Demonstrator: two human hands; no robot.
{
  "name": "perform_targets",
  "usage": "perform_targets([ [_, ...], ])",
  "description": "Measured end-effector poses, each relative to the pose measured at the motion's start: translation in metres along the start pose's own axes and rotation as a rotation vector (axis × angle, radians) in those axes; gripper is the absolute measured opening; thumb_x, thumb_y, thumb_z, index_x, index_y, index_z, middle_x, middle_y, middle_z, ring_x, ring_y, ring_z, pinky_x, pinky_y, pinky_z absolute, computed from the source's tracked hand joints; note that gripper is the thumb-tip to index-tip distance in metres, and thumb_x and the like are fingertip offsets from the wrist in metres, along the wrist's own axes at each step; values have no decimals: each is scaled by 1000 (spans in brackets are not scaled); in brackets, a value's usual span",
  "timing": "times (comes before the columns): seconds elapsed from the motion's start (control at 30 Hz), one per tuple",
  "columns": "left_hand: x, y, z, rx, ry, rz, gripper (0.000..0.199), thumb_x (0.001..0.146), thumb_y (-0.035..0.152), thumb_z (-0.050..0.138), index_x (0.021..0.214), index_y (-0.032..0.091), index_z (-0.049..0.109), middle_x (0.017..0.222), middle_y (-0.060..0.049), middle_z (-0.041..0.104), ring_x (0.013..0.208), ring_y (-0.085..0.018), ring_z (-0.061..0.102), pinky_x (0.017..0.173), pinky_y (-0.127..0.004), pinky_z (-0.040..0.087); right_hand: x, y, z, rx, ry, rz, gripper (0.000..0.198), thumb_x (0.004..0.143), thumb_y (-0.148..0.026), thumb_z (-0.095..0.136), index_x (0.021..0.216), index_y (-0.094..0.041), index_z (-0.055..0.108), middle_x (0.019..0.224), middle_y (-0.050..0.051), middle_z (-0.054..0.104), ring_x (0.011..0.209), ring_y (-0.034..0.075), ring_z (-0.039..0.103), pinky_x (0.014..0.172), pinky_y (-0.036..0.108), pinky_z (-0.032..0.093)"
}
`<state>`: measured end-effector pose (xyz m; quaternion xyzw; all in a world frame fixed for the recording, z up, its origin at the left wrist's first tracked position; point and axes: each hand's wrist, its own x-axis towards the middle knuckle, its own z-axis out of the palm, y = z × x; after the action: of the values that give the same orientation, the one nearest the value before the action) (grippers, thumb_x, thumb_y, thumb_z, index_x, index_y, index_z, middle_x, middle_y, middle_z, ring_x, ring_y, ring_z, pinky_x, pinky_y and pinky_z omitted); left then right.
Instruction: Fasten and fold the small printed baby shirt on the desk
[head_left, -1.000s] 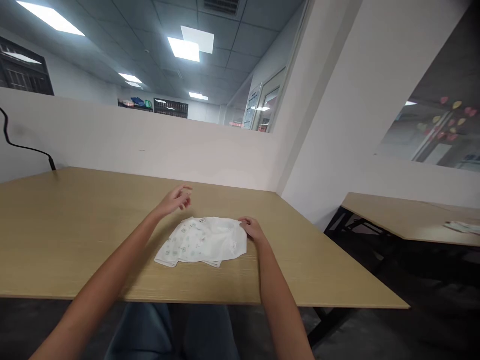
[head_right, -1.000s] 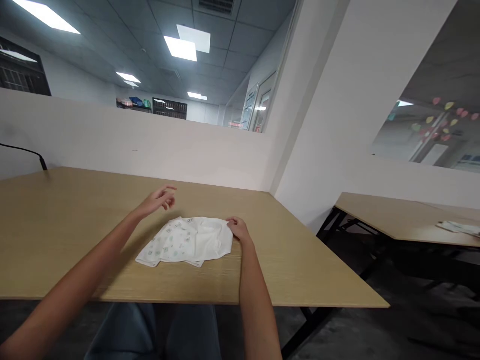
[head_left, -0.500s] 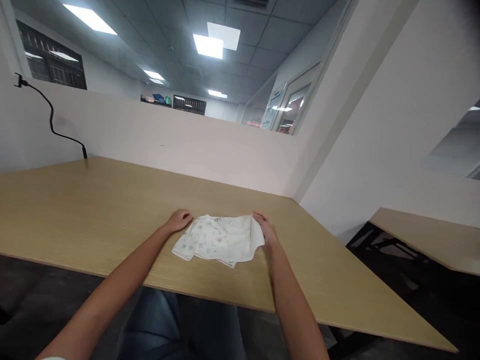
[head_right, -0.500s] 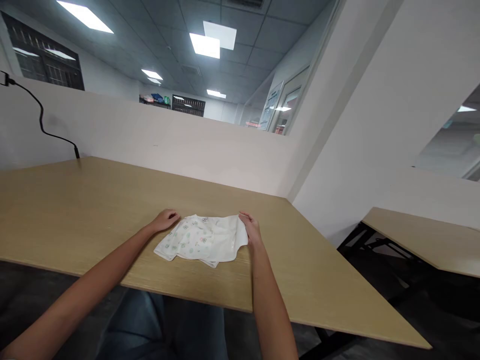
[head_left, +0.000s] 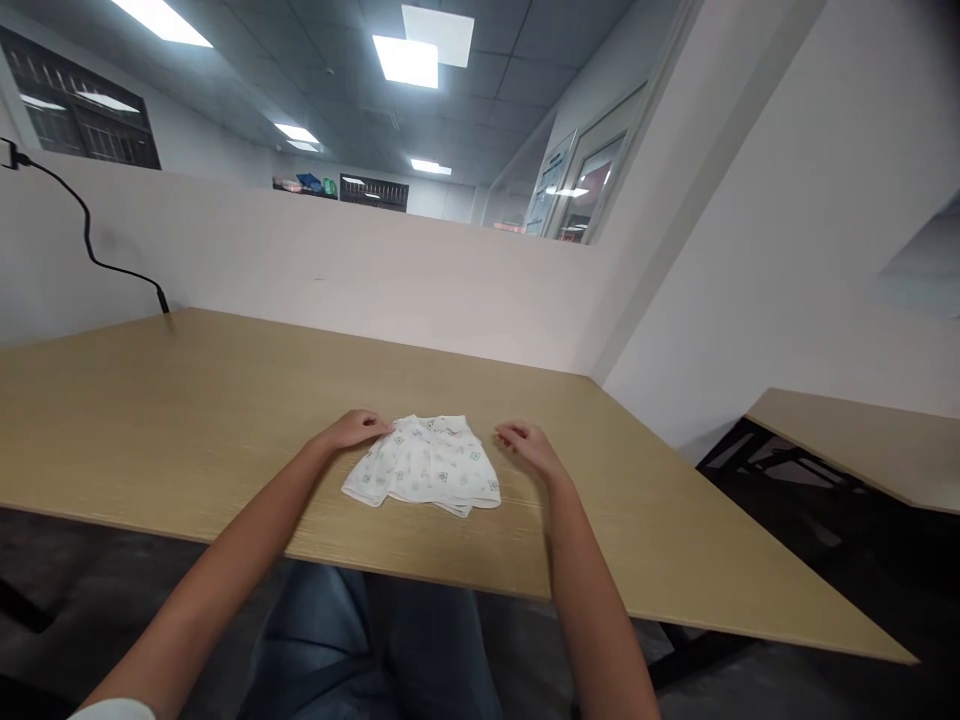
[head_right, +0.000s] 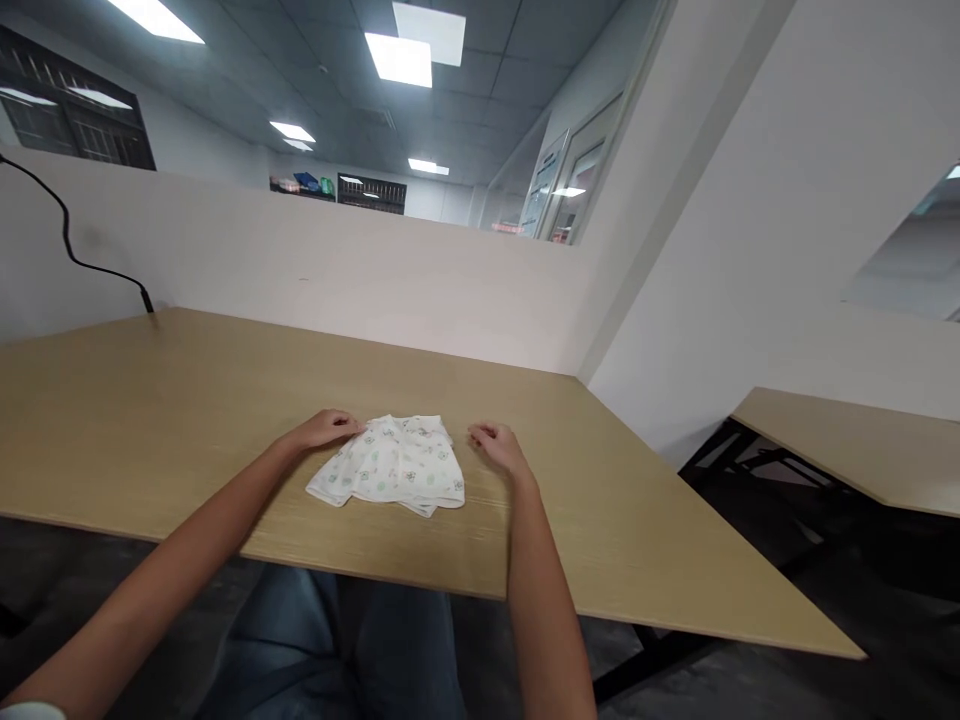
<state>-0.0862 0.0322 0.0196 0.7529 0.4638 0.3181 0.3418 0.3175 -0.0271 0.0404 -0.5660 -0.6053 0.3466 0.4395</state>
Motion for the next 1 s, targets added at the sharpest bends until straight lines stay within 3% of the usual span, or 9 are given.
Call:
perform_targets([
  [0.1, 0, -3, -7, 94, -86, -15, 55, 68, 71, 72, 54, 19, 58, 56, 3, 48, 57, -13, 41, 55, -25, 25, -5, 11, -6, -211, -244, 78, 39, 75, -52, 71, 64, -15, 68, 54, -1, 58, 51, 10, 44, 49, 23, 30],
  [0.17, 0, -6, -11, 100, -148, -19, 55, 69, 70, 72, 53, 19, 56, 54, 4, 44, 55, -12, 38, 54, -25, 23, -10, 10, 2, -212, -408, 80, 38, 76, -50, 69, 65, -14, 69, 50, -2, 54, 48, 8, 38, 48, 23, 25],
  [0.23, 1, -8, -13, 78, -216, -1, 50, 69, 67, 72, 57, 19, 60, 56, 3, 47, 57, -13, 41, 56, -25, 27, -13, 5, 15, -187, -476, 63, 33, 75, -45, 68, 70, -13, 73, 50, -2, 55, 48, 8, 39, 48, 22, 26],
  [0.43, 2, -7, -7, -7, -320, 71, 37, 66, 55, 73, 71, 19, 70, 70, -1, 63, 70, -17, 54, 67, -26, 40, -8, 3, 43, -74, -262, -96, 24, 67, -37, 75, 78, -16, 77, 75, 3, 75, 74, 21, 62, 65, 27, 48],
  [0.57, 0, -3, 0, 38, -242, 90, 42, 73, 61, 66, 70, 19, 67, 70, -1, 62, 71, -19, 54, 68, -28, 42, 0, 13, 44, 53, -200, -108, 31, 71, -42, 72, 87, -15, 73, 83, 5, 75, 80, 21, 63, 69, 29, 50],
  [0.67, -2, 1, 5, 188, -122, 159, 47, 77, 67, 64, 79, 20, 70, 87, -5, 67, 88, -23, 59, 83, -32, 45, 5, 20, 44, 125, -105, -91, 32, 72, -45, 71, 86, -16, 67, 79, 3, 72, 73, 17, 60, 65, 26, 47],
  [0.77, -4, 2, 10, 346, -69, 166, 53, 71, 69, 72, 102, 25, 72, 119, -7, 65, 119, -31, 55, 108, -42, 37, 7, 23, 46, 184, -116, -72, 36, 70, -44, 74, 92, -17, 66, 83, 4, 72, 75, 17, 62, 67, 26, 48],
  [0.9, -3, -3, 8, 443, -84, 91, 67, 70, 72, 72, 121, 30, 66, 135, -9, 59, 133, -35, 48, 117, -51, 26, 5, 20, 45, 205, -234, -110, 54, 57, -38, 86, 104, -17, 69, 101, 9, 75, 91, 23, 68, 81, 32, 54],
  [1.0, 1, -13, -3, 512, 12, 10, 68, 69, 72, 73, 119, 27, 68, 134, -11, 60, 133, -36, 48, 117, -51, 26, 6, 16, 39, 125, -83, -162, 56, 59, -42, 85, 108, -16, 70, 98, 10, 75, 88, 23, 67, 79, 32, 54],
])
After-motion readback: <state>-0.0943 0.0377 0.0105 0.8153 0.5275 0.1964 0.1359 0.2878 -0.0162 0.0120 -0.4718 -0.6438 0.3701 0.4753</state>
